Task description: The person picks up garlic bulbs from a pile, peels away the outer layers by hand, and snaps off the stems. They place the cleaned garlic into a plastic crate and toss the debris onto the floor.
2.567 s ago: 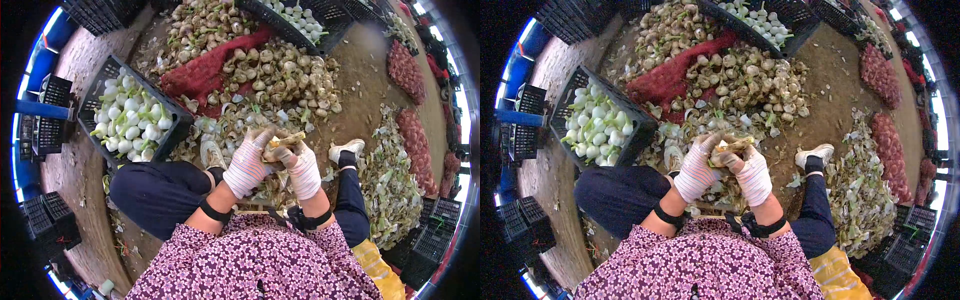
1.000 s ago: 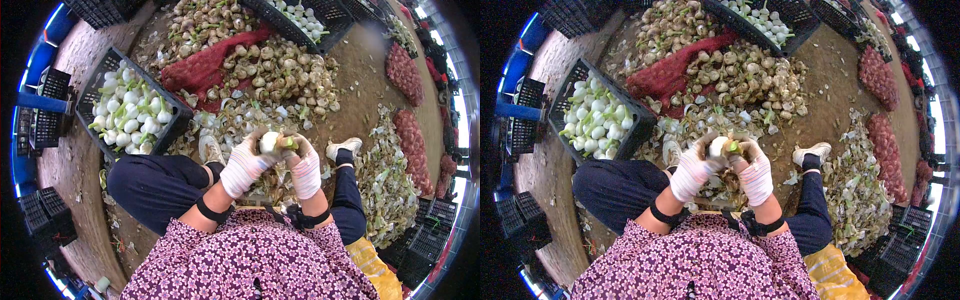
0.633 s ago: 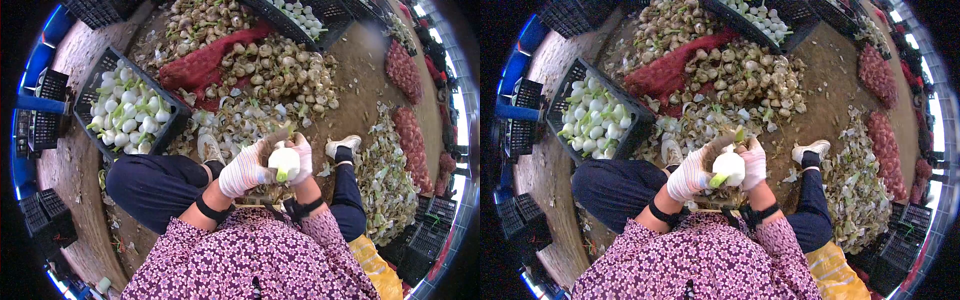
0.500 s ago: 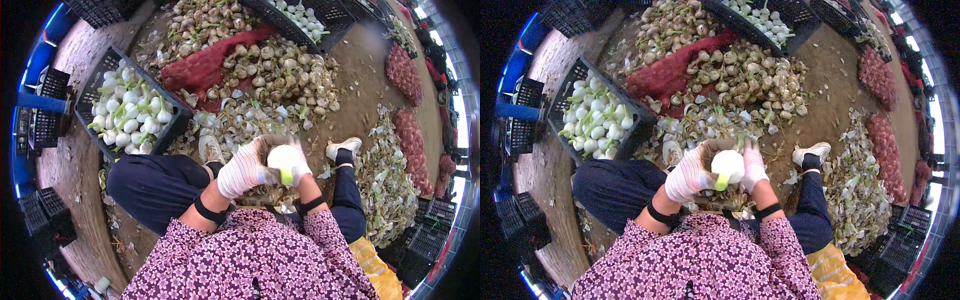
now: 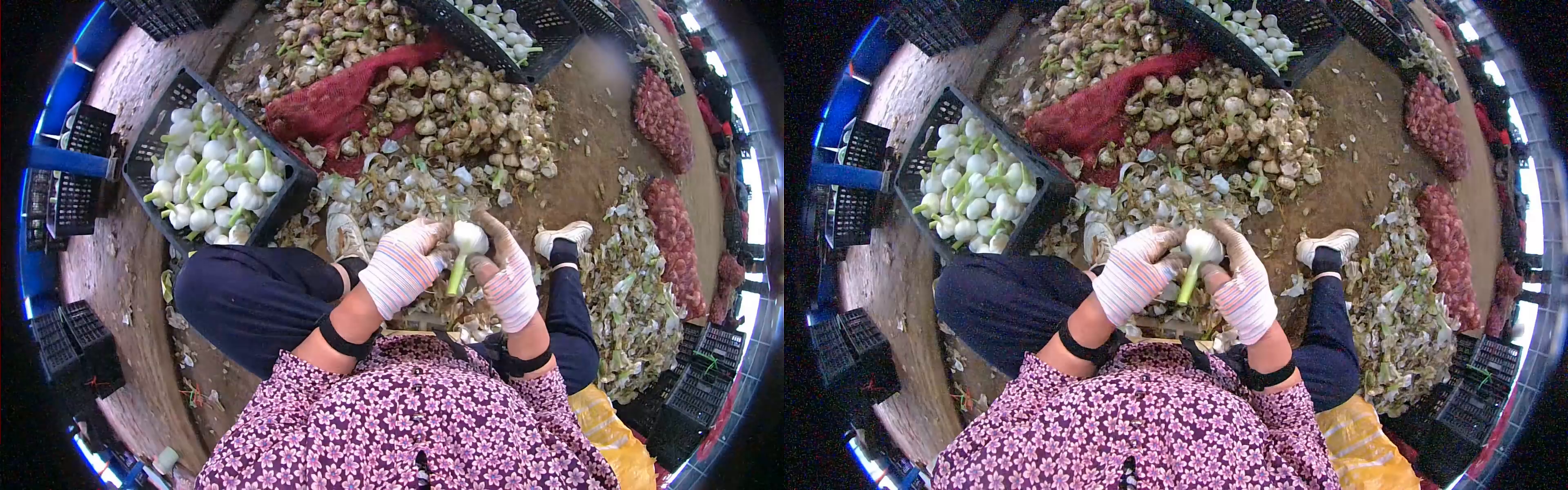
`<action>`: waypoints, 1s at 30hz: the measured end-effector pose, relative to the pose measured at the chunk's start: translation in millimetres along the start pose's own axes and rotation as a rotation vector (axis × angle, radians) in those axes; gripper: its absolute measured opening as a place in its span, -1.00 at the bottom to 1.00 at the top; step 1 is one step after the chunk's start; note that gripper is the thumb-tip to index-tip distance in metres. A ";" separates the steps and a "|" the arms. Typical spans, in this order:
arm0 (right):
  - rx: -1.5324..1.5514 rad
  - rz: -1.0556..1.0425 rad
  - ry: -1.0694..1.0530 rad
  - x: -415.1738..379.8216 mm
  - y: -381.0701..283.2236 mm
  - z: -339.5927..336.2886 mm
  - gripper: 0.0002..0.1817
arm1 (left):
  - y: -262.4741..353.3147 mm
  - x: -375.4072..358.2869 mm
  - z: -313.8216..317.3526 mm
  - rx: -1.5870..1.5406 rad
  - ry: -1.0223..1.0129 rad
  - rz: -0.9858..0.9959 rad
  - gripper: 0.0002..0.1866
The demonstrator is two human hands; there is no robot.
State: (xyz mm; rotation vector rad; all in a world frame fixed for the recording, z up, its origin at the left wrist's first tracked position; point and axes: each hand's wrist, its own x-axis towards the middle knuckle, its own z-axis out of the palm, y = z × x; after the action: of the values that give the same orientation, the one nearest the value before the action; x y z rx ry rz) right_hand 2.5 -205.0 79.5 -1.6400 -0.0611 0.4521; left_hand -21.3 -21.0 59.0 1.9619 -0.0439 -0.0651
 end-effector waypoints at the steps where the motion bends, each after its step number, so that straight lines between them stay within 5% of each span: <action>1: -0.174 -0.076 -0.019 1.1 3.3 -0.1 -0.39 | -4.2 0.4 2.1 -0.002 0.001 -0.001 -0.67; 4: -0.201 -0.125 -0.027 3.1 11.1 1.6 -0.38 | -7.0 4.4 0.4 0.297 0.024 0.088 -0.75; 7: 0.052 0.009 -0.003 0.9 5.5 9.6 -0.32 | -17.0 6.2 6.4 0.111 0.134 -0.047 -0.77; 8: 0.263 0.123 0.022 1.0 3.6 11.1 -0.27 | -11.0 10.0 4.1 -0.494 0.041 -0.443 -0.76; 9: 0.263 0.126 0.021 3.2 4.4 11.0 -0.27 | -12.9 11.4 -1.7 -0.522 0.082 -0.426 -0.76; 11: 0.595 0.162 -0.085 9.6 9.3 8.5 -0.20 | -23.2 8.8 3.4 -1.073 0.213 -0.469 -0.78; 15: 0.874 0.389 -0.121 11.9 19.5 9.5 -0.06 | -52.3 10.2 17.0 -1.302 0.230 -0.383 -0.77; 17: 0.754 0.457 -0.053 18.0 33.7 12.2 -0.01 | -67.3 7.5 23.4 -1.546 -0.001 -0.418 -0.76; 19: 0.565 0.369 -0.103 15.5 52.9 7.8 -0.29 | -53.7 13.6 14.9 -1.503 0.096 -0.456 -0.77; 21: 0.644 0.300 -0.097 19.2 65.7 3.8 -0.34 | -58.2 26.5 -5.8 -1.721 0.520 -0.568 -0.81; 22: 0.740 0.340 -0.099 16.7 57.4 2.8 -0.34 | -68.8 28.8 -16.8 -1.821 0.571 -0.488 -0.83; 23: 0.836 0.381 -0.101 14.9 49.0 3.2 -0.33 | -68.0 26.7 -16.0 -1.675 0.610 -0.382 -0.80; 26: 0.882 0.399 -0.107 19.6 41.4 6.6 -0.33 | -71.8 21.1 2.5 -1.236 0.411 -0.531 -0.57; 30: 0.840 0.387 -0.095 28.7 38.4 14.6 -0.42 | -42.4 20.6 15.9 -0.581 0.095 -0.171 -0.56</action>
State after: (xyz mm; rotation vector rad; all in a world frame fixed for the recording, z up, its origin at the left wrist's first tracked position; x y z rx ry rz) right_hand 15.6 -187.5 34.4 -0.7954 0.3414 0.7293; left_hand -1.7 -20.8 13.2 1.3822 0.1868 -0.0861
